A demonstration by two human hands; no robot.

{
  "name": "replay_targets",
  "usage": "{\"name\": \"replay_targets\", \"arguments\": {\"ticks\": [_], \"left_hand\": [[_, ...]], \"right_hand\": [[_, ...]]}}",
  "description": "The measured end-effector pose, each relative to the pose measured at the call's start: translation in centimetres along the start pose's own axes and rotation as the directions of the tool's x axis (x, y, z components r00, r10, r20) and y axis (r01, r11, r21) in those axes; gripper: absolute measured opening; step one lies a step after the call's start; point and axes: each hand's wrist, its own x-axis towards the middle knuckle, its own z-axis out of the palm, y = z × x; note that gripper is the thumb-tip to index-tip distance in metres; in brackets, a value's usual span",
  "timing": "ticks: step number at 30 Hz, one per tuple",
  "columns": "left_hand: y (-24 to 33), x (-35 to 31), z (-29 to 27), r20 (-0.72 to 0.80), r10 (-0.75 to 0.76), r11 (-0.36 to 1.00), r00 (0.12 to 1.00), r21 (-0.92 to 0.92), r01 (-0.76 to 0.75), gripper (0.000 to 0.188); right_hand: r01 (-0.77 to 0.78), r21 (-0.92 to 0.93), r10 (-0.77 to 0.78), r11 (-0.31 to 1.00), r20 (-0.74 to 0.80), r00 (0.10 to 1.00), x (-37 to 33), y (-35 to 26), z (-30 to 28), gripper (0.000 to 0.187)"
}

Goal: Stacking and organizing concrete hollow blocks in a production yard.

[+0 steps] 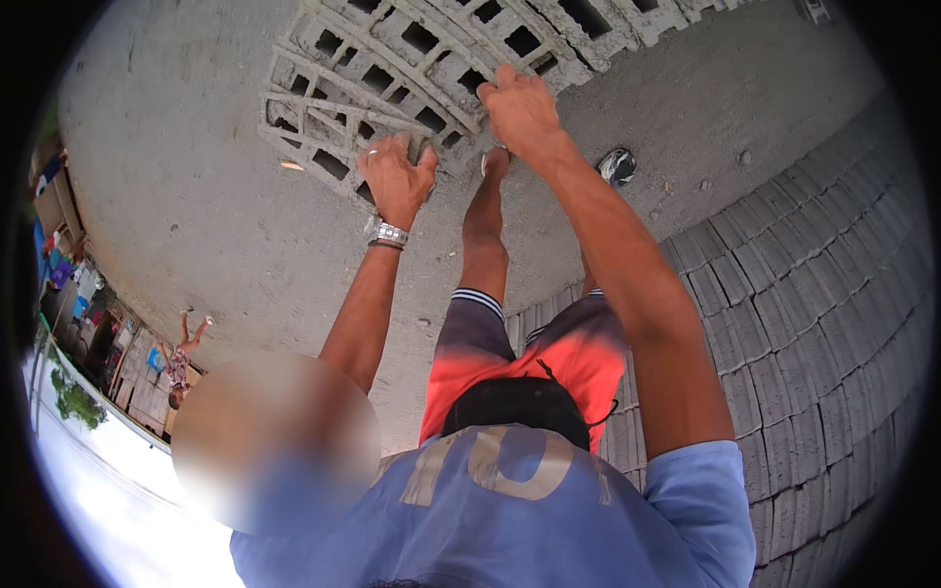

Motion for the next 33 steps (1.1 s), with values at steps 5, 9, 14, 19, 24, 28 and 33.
{"name": "replay_targets", "arguments": {"ticks": [5, 9, 14, 19, 24, 28, 33], "left_hand": [[0.5, -0.2, 3.0, -0.047, 0.114, 0.993, 0.992, 0.019, -0.113, 0.04], [1.8, 0.0, 3.8, -0.063, 0.058, 0.998, 0.996, 0.017, -0.057, 0.042], [2.8, 0.8, 1.2, -0.079, 0.07, 0.997, 0.994, -0.021, -0.072, 0.038], [-1.3, -0.2, -8.9, -0.072, 0.017, 0.955, 0.997, -0.294, -0.038, 0.029], [2.4, 2.0, -30.0, -0.063, -0.191, 0.68, 0.979, -0.728, 0.086, 0.021], [10.2, -0.4, -37.9, 0.09, 0.087, 0.655, 0.992, -0.756, 0.011, 0.021], [21.7, -1.8, -35.9, 0.323, 0.411, 0.817, 0.852, -0.545, -0.188, 0.029]], "right_hand": [[0.1, -0.137, -0.116, 0.986, -0.115, 0.987, 1.4, 2.8, -3.0, 0.027], [0.1, -0.25, -0.143, 0.963, -0.157, 0.977, 2.9, 4.7, -2.5, 0.024], [0.084, -0.282, -0.131, 0.956, -0.155, 0.979, 3.2, 5.4, -3.3, 0.019], [0.233, -0.175, -0.274, 0.957, -0.271, 0.923, 0.2, 2.5, -12.6, 0.016], [0.323, -0.106, -0.335, 0.941, -0.456, 0.825, -8.4, -2.0, -27.9, 0.011], [0.163, 0.33, 0.021, 0.93, -0.489, 0.872, -17.6, -2.0, -32.2, 0.017], [-0.201, 0.554, 0.455, 0.808, -0.369, 0.811, -27.4, 4.4, -27.1, 0.023]]}}
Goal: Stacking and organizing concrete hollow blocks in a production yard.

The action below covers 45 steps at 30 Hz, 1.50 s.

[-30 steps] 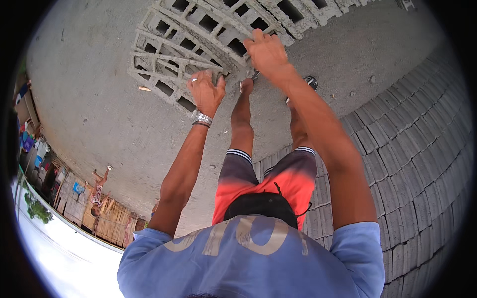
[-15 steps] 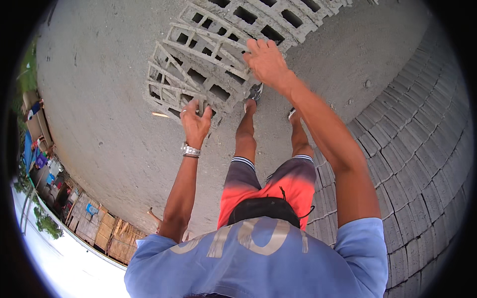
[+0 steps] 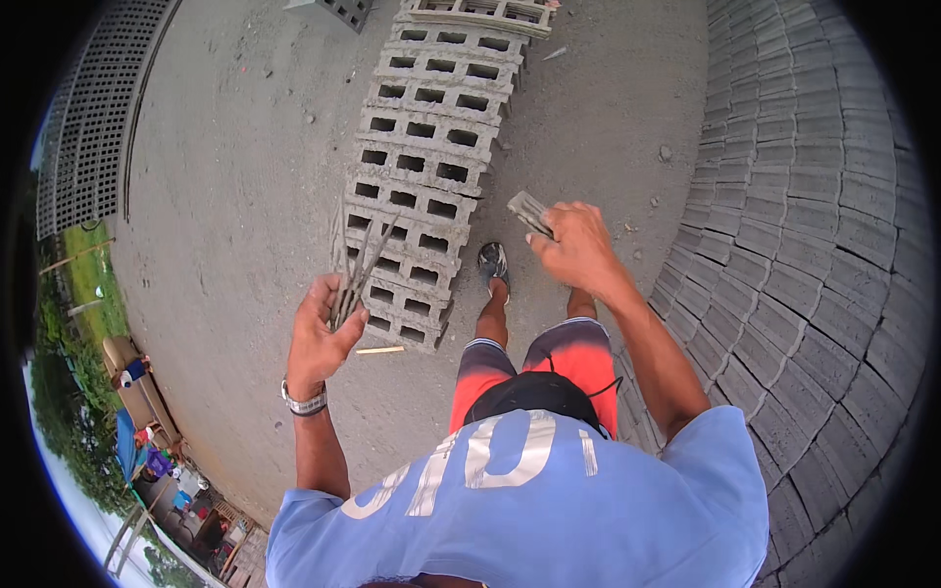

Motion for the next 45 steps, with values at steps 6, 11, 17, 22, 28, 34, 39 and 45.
{"name": "replay_targets", "arguments": {"ticks": [6, 11, 17, 22, 28, 34, 39, 45], "left_hand": [[4.9, 7.8, 9.8, 0.386, 0.272, 0.805, 0.882, 0.411, -0.428, 0.04], [13.1, 11.1, 21.7, 0.74, 0.125, 0.617, 0.661, 0.464, -0.635, 0.039], [22.1, 12.1, 33.4, 0.946, 0.162, 0.364, 0.279, 0.205, -0.908, 0.037], [28.1, 13.8, 37.1, 0.936, 0.11, 0.394, 0.335, 0.269, -0.879, 0.033], [28.6, 19.1, 37.1, 0.845, 0.442, 0.365, 0.301, 0.137, -0.921, 0.034], [22.7, 22.4, 35.9, -0.086, 0.551, 0.834, 0.83, 0.042, -0.549, 0.032], [19.8, 21.7, 37.7, 0.411, -0.091, 0.88, 0.907, -0.392, 0.266, 0.046], [19.1, 24.4, 41.6, 0.445, -0.164, 0.7, 0.881, -0.576, 0.422, 0.041]], "right_hand": [[-0.488, 0.352, 0.543, 0.799, -0.074, 0.836, -9.9, 9.6, -6.2, 0.026], [-0.264, 0.787, 0.541, 0.558, -0.104, 0.835, -13.0, 14.3, -8.8, 0.024], [-0.189, 0.874, 0.392, 0.448, -0.001, 0.92, -13.2, 13.8, -15.9, 0.035], [-0.197, 0.841, 0.286, 0.504, 0.052, 0.957, -12.9, 16.2, -19.4, 0.052], [-0.15, 0.879, 0.331, 0.454, -0.01, 0.944, -8.7, 17.9, -22.1, 0.053], [-0.099, 0.927, 0.442, 0.361, -0.076, 0.894, -2.9, 19.5, -20.3, 0.047], [-0.082, 0.963, 0.539, 0.256, -0.071, 0.839, -0.7, 19.8, -17.6, 0.034], [-0.356, 0.73, 0.477, 0.583, 0.046, 0.878, 2.9, 22.1, -17.3, 0.023]]}}
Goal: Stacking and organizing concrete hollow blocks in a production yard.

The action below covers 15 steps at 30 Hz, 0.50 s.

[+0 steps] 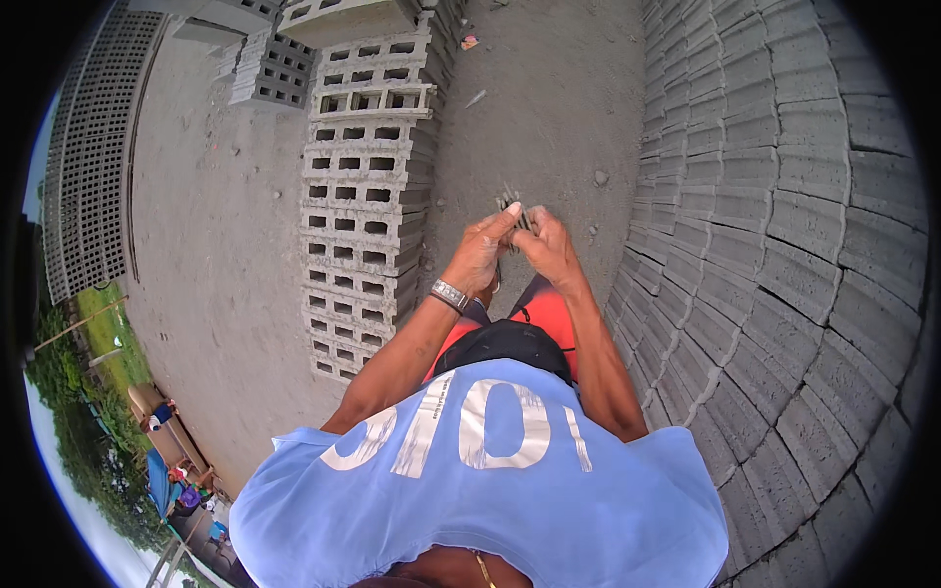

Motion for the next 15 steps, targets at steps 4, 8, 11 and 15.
{"name": "replay_targets", "arguments": {"ticks": [4, 8, 11, 15], "left_hand": [[-0.9, 3.1, 0.5, -0.142, 0.0, 0.968, 0.99, -0.249, -0.035, 0.03], [-0.4, 6.6, 1.9, -0.238, 0.076, 0.955, 0.968, -0.263, -0.14, 0.029], [0.0, 8.4, 3.1, -0.382, 0.115, 0.914, 0.917, -0.32, -0.248, 0.029], [0.9, 9.6, 6.1, -0.493, 0.048, 0.853, 0.869, -0.432, -0.292, 0.028]], "right_hand": [[0.149, -0.133, -0.154, 0.98, -0.033, 0.987, 3.4, -1.3, -0.5, 0.028], [0.118, -0.124, -0.108, 0.985, 0.084, 0.991, 7.0, -4.0, -3.6, 0.039], [-0.006, -0.193, 0.051, 0.981, 0.227, 0.973, 9.1, -9.0, -5.9, 0.036], [-0.15, -0.175, 0.202, 0.973, 0.334, 0.921, 12.7, -7.1, -8.2, 0.041]]}}
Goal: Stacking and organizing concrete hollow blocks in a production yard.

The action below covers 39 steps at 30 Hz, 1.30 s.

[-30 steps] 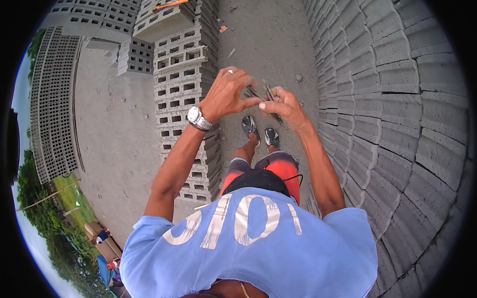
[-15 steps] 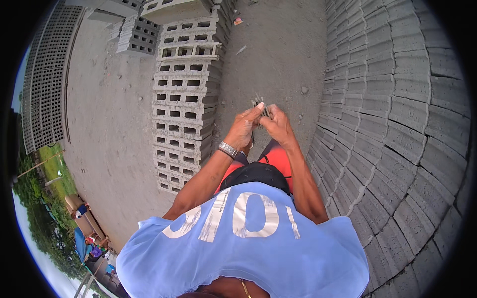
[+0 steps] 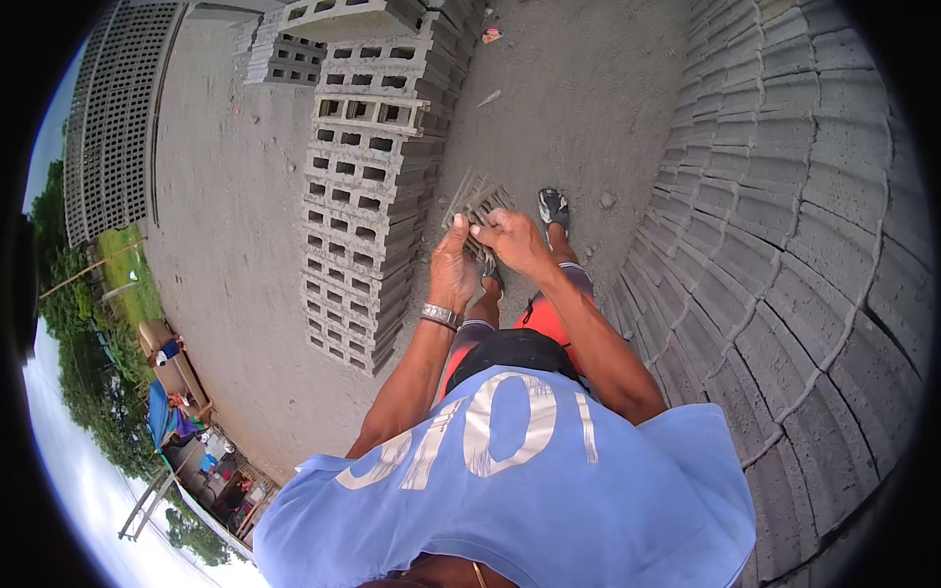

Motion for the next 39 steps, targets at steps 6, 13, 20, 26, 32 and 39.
{"name": "replay_targets", "arguments": {"ticks": [6, 13, 20, 26, 32, 39], "left_hand": [[0.9, 0.8, 0.8, -0.199, -0.023, 0.998, 0.98, -0.062, 0.011, 0.017], [1.0, -1.4, -14.6, -0.457, 0.079, 0.975, 0.886, -0.15, -0.165, 0.011], [2.6, -4.0, -19.1, -0.615, 0.197, 0.976, 0.763, 0.197, -0.094, 0.019], [0.6, 2.4, -7.2, -0.517, 0.198, 0.933, 0.833, 0.359, 0.001, 0.022], [4.3, 6.4, 6.7, -0.054, 0.11, 0.991, 0.992, -0.066, -0.113, 0.023], [6.0, 3.7, -6.7, -0.224, 0.129, 0.988, 0.966, 0.111, -0.106, 0.027]], "right_hand": [[0.047, 0.367, 0.012, 0.929, -0.157, 0.988, 3.2, 3.4, -7.7, 0.031], [0.195, 0.262, -0.027, 0.945, -0.53, 0.847, 2.9, 1.5, -25.1, 0.028], [0.41, 0.003, -0.282, 0.912, -0.722, 0.632, 2.6, -3.8, -35.1, 0.028], [0.33, -0.154, -0.348, 0.931, -0.648, 0.678, 9.6, -1.3, -24.9, 0.022], [0.106, -0.086, -0.078, 0.991, 0.287, 0.955, 4.1, 3.7, -6.5, 0.025], [0.403, 0.359, -0.154, 0.842, -0.556, 0.817, 5.3, 0.4, -25.6, 0.027]]}}
